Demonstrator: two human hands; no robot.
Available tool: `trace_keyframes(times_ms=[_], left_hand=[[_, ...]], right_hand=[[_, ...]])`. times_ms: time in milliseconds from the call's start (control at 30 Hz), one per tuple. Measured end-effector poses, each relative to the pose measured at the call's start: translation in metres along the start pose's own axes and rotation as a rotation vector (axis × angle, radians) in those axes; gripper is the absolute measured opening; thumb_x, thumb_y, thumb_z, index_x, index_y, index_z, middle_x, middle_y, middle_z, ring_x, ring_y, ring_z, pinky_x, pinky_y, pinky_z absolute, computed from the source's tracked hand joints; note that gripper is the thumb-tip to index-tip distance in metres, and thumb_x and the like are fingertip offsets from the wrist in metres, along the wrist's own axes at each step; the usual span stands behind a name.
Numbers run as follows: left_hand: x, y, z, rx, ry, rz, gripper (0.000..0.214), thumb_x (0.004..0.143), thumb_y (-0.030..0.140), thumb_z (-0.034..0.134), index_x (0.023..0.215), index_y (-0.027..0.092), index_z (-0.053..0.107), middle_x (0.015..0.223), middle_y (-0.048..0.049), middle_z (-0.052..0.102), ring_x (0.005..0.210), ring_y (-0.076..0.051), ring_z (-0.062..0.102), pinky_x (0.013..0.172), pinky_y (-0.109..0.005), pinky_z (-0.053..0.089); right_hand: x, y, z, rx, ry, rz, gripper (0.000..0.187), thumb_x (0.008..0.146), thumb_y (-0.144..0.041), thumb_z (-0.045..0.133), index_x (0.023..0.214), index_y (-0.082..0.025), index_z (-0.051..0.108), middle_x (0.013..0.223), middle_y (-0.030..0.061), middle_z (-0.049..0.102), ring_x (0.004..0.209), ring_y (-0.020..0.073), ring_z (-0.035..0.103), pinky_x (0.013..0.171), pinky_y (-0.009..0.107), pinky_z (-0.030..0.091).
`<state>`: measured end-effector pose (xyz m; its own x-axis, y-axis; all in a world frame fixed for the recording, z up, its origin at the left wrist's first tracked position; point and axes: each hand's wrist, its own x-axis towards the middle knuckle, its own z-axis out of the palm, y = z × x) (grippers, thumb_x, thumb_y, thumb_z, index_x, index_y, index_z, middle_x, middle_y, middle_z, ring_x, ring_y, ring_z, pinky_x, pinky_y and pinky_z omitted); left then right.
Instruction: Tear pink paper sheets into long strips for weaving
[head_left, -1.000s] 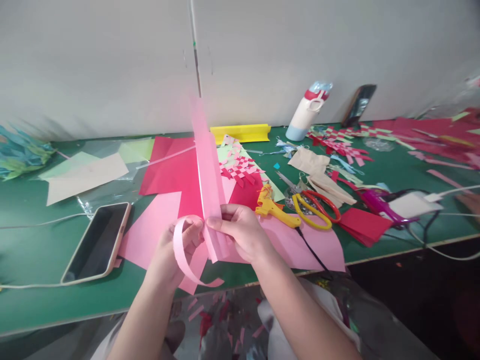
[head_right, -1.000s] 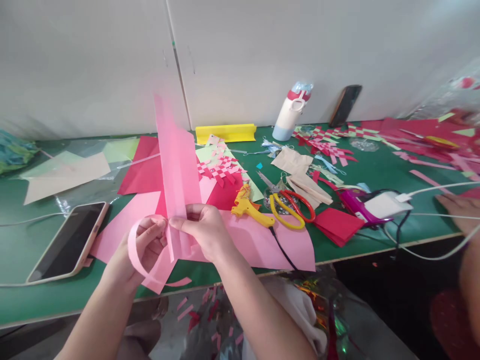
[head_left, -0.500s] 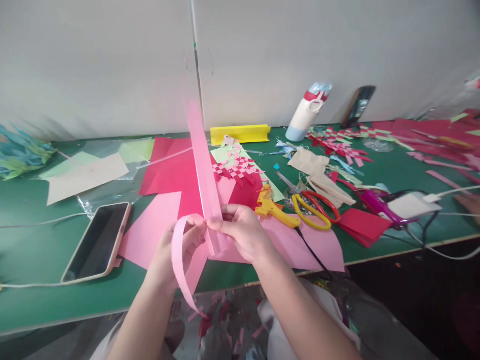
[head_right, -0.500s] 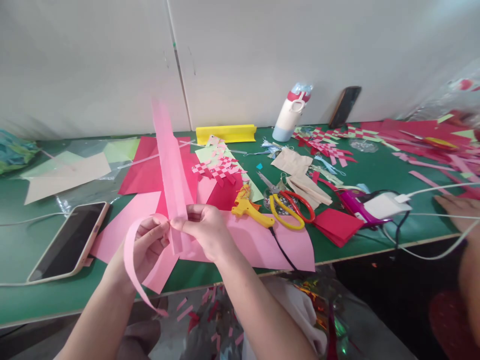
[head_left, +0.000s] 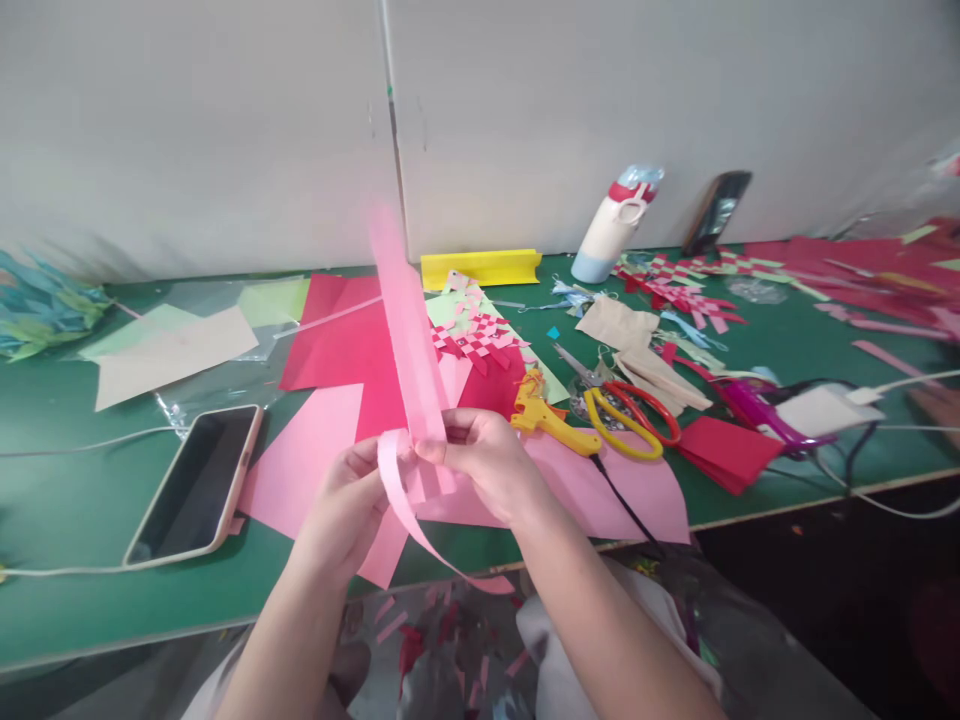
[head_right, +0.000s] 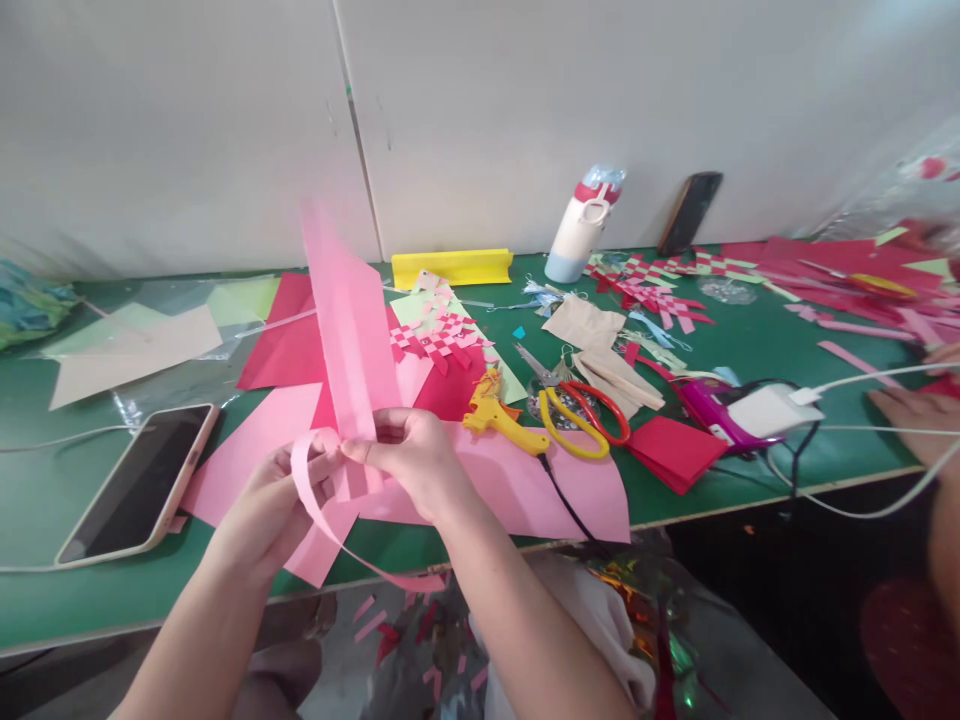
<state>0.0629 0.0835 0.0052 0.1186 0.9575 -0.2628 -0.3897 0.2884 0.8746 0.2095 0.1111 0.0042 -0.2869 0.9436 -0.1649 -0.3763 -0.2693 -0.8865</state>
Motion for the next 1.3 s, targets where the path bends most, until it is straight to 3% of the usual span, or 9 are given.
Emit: trace_keyframes(times_ms=[100,333,567,833,1167,1300], left_hand=[[0.0,0.0,0.0,-0.009,0.011,-0.008,0.011,0.07,0.023,0.075,0.075,0.015,0.069,0.068,-0.0015,0.068,0.062,-0.01,0.062,0.063,-0.02,0.05],[0.0,-0.003,0.003,-0.14,-0.083,0.025,0.006,0.075,0.02,0.07,0.072,0.016,0.066,0.061,0.0017,0.063,0.056,-0.008,0.06,0.056,-0.017,0.049],[0.003,-0.007,0.003,-0.178,0.003,0.0,0.01,0.07,0.022,0.074,0.071,0.017,0.065,0.056,0.0009,0.064,0.048,-0.009,0.059,0.047,-0.017,0.046],[0.004,-0.006,0.0,-0.139,0.041,0.032,0.011,0.067,0.019,0.077,0.071,0.016,0.068,0.056,0.0022,0.062,0.051,-0.007,0.058,0.052,-0.016,0.046],[0.002,-0.006,0.01,-0.139,0.086,0.124,0.013,0.068,0.022,0.075,0.073,0.016,0.064,0.062,0.003,0.059,0.056,-0.006,0.054,0.057,-0.016,0.044],[0.002,-0.007,0.008,-0.122,0.109,0.136,0.012,0.07,0.023,0.074,0.073,0.017,0.064,0.062,0.0028,0.059,0.056,-0.007,0.055,0.053,-0.016,0.043]], right_hand=[[0.0,-0.001,-0.001,0.013,-0.007,0.013,0.028,0.052,-0.024,0.083,0.077,-0.016,0.072,0.071,0.0025,0.071,0.067,0.0146,0.065,0.066,0.028,0.051],[0.0,0.003,0.005,0.128,-0.015,-0.019,0.024,0.054,-0.025,0.083,0.074,-0.017,0.073,0.068,0.0007,0.07,0.063,0.0119,0.064,0.067,0.026,0.052],[0.001,0.005,0.006,0.158,0.004,-0.04,0.023,0.057,-0.023,0.081,0.077,-0.017,0.073,0.07,0.001,0.07,0.065,0.0125,0.063,0.067,0.025,0.051],[-0.001,-0.001,0.0,0.004,-0.021,0.006,0.026,0.055,-0.024,0.082,0.077,-0.016,0.072,0.071,0.0015,0.07,0.064,0.013,0.063,0.065,0.026,0.05],[0.002,0.008,0.007,0.236,-0.013,0.012,0.026,0.053,-0.02,0.083,0.075,-0.016,0.07,0.068,-0.0003,0.069,0.063,0.0114,0.063,0.065,0.025,0.051],[0.003,0.009,0.008,0.229,0.006,0.006,0.027,0.053,-0.021,0.083,0.077,-0.017,0.07,0.07,0.0002,0.069,0.066,0.0126,0.064,0.068,0.026,0.052]])
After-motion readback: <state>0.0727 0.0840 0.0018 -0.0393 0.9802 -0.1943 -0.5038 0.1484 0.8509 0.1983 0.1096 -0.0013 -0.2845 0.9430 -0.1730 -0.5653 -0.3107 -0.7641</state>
